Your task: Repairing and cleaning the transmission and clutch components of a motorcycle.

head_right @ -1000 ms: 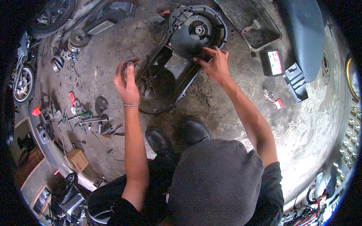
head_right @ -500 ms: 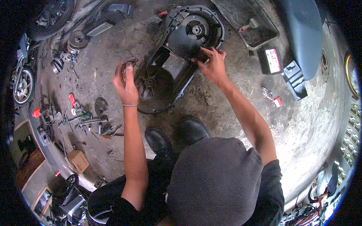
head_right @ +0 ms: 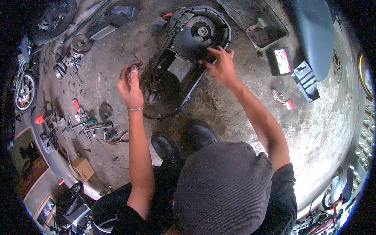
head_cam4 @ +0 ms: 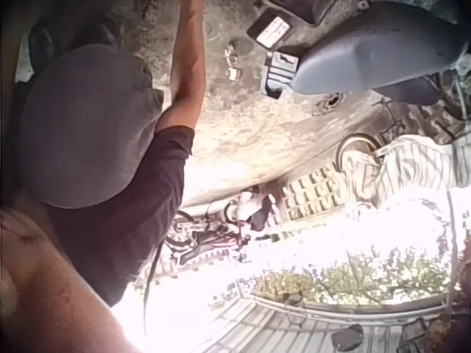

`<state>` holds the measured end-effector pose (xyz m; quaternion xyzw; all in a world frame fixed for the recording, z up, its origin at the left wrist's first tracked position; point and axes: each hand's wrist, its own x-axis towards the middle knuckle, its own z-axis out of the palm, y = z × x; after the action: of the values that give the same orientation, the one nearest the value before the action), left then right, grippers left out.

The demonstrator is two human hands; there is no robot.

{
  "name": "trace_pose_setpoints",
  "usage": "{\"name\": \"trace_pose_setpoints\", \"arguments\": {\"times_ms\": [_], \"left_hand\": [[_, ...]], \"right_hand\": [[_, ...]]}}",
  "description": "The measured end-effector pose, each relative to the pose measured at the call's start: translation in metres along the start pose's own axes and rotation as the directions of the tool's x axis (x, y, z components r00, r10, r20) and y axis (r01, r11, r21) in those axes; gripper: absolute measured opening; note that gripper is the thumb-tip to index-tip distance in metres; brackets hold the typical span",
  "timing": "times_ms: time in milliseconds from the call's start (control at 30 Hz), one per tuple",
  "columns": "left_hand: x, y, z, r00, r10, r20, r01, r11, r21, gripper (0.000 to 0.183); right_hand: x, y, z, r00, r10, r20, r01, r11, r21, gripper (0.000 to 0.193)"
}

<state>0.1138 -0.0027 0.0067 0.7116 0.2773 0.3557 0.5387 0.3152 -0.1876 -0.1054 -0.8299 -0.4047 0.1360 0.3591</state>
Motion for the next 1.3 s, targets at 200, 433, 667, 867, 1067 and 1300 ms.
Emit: {"name": "trace_pose_setpoints", "arguments": {"times_ms": [200,433,667,867,1067,1300], "left_hand": [[0.0,-0.004,-0.003,1.0,0.009,0.005,-0.009,1.0,0.009,0.015],[0.0,-0.001,-0.003,1.0,0.008,0.002,-0.008,1.0,0.027,0.015],[0.0,-0.003,-0.001,1.0,0.013,0.002,-0.013,1.0,0.009,0.015],[0.0,-0.001,-0.002,1.0,0.007,0.011,-0.007,1.0,0.021,0.015],[0.0,0.0,-0.003,1.0,-0.009,0.012,0.009,0.999,0.033,0.016],[0.0,0.0,-0.003,1.0,-0.018,0.009,0.018,1.0,0.015,0.017]], "right_hand": [[0.003,-0.008,0.0,0.992,-0.006,-0.127,0.014,0.998,0.068,0.027],[0.001,-0.026,-0.011,1.0,0.016,0.004,-0.016,1.0,0.005,0.038],[0.005,-0.016,-0.007,0.995,-0.042,-0.086,0.042,0.999,0.001,0.033],[0.007,-0.017,-0.009,0.993,-0.108,-0.042,0.106,0.993,-0.058,0.034],[0.018,-0.023,-0.026,1.0,-0.015,-0.027,0.019,0.987,0.158,0.034],[-0.008,-0.021,-0.059,0.814,0.58,0.032,-0.448,0.592,0.67,0.028]]}}
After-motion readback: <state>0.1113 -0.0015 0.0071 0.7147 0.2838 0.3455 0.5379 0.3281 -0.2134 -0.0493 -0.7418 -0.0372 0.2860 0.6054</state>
